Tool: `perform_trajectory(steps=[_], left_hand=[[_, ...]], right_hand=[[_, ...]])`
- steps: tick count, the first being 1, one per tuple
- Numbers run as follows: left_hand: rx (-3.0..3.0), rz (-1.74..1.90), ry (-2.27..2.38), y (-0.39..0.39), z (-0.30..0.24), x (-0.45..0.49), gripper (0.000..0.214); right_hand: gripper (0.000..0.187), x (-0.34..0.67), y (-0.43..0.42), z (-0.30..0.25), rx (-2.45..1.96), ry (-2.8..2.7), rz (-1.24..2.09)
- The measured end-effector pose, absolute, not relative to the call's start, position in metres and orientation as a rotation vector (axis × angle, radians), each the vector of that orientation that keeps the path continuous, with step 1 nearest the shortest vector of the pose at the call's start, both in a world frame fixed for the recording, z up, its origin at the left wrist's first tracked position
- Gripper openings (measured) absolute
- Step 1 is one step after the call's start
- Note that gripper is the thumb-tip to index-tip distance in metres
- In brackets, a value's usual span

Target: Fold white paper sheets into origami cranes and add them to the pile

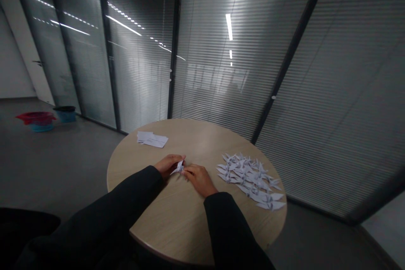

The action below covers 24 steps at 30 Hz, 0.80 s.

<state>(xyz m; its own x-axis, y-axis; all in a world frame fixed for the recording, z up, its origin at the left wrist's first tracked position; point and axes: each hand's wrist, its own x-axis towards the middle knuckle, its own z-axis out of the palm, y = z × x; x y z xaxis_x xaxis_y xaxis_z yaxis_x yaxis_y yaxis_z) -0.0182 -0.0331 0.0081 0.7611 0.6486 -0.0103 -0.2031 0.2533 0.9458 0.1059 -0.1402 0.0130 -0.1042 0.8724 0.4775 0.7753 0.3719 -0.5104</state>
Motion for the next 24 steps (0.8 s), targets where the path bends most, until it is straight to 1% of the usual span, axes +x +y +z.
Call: perform_trajectory(steps=[12,18,24], left_hand=[[1.193,0.609,0.452,-0.0321,0.0062,-0.0165,0.034],[1.208,0.575,0.444,-0.0321,0.0052,-0.0175,0.039],[1.248,0.561,0.445,-0.0279,-0.0018,-0.0169,0.039]], right_hand=[[0.026,0.1047,-0.1415,0.0148,-1.433,-1.902,0.187],[0.023,0.1052,-0.1407,0.0127,-1.445,-1.906,0.191],[0.025,0.1069,-0.1393,0.0092,-1.441,-1.926,0.201]])
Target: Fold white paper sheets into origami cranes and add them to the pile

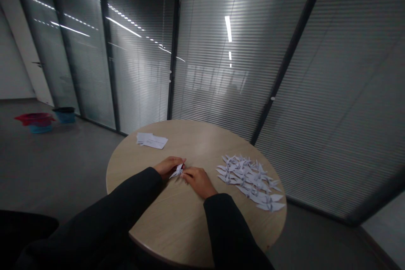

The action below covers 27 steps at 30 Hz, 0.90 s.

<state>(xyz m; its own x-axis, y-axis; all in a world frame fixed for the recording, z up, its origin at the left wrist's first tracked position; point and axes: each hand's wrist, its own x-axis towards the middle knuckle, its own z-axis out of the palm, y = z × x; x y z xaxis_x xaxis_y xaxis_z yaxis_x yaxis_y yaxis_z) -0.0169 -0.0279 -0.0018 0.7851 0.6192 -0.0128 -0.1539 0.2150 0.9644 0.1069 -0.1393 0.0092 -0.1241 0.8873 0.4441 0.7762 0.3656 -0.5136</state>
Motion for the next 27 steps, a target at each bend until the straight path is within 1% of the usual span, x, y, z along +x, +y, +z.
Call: perform_trajectory(steps=[8,27], left_hand=[[1.271,0.559,0.456,-0.0267,-0.0014,-0.0173,0.038],[1.241,0.558,0.464,-0.033,0.0047,-0.0177,0.04]], right_hand=[[0.022,0.106,-0.1391,0.0082,-1.469,-1.897,0.223],[0.022,0.1039,-0.1408,0.0095,-1.48,-1.869,0.278]])
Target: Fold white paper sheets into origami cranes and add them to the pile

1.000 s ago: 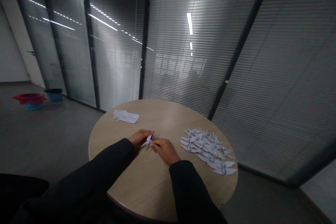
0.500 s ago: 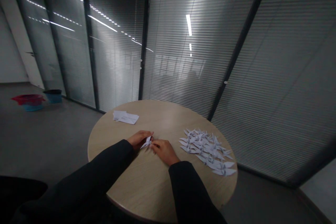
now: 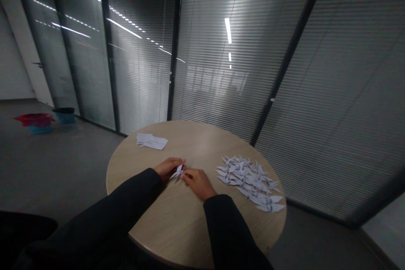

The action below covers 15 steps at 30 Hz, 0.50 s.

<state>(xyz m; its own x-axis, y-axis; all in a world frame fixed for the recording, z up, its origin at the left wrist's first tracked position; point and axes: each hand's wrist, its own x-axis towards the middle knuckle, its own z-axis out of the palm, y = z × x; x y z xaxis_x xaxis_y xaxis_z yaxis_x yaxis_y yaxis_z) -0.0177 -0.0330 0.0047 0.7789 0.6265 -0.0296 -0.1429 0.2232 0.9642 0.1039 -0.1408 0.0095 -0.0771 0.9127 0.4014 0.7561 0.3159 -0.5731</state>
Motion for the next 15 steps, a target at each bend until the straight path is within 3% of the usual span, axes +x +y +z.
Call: perform_trajectory(steps=[15], left_hand=[[1.263,0.552,0.45,-0.0285,-0.0012,-0.0165,0.043]], right_hand=[[0.023,0.1045,-0.1407,0.0093,-1.517,-1.868,0.314]])
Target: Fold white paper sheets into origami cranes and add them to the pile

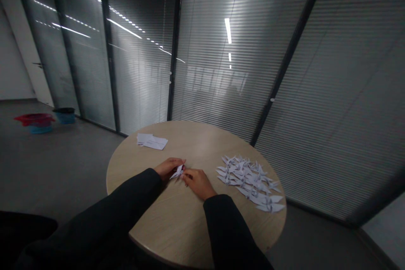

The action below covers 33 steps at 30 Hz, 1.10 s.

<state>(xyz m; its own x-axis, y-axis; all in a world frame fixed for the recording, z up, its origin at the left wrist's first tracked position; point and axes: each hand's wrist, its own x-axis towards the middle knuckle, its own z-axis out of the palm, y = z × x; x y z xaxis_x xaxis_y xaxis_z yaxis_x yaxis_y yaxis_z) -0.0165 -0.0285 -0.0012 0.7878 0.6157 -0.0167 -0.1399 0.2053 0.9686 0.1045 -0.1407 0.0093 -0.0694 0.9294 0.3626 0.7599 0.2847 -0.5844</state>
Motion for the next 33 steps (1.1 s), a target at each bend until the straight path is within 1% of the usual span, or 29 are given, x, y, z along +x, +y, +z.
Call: perform_trajectory(steps=[20,33], left_hand=[[1.284,0.56,0.448,-0.0288,-0.0008,-0.0162,0.04],[1.269,0.565,0.409,-0.0267,-0.0032,-0.0154,0.045]], right_hand=[[0.021,0.1031,-0.1418,0.0103,-1.51,-1.85,0.309],[0.021,0.1046,-0.1403,0.0084,-1.478,-1.867,0.308]])
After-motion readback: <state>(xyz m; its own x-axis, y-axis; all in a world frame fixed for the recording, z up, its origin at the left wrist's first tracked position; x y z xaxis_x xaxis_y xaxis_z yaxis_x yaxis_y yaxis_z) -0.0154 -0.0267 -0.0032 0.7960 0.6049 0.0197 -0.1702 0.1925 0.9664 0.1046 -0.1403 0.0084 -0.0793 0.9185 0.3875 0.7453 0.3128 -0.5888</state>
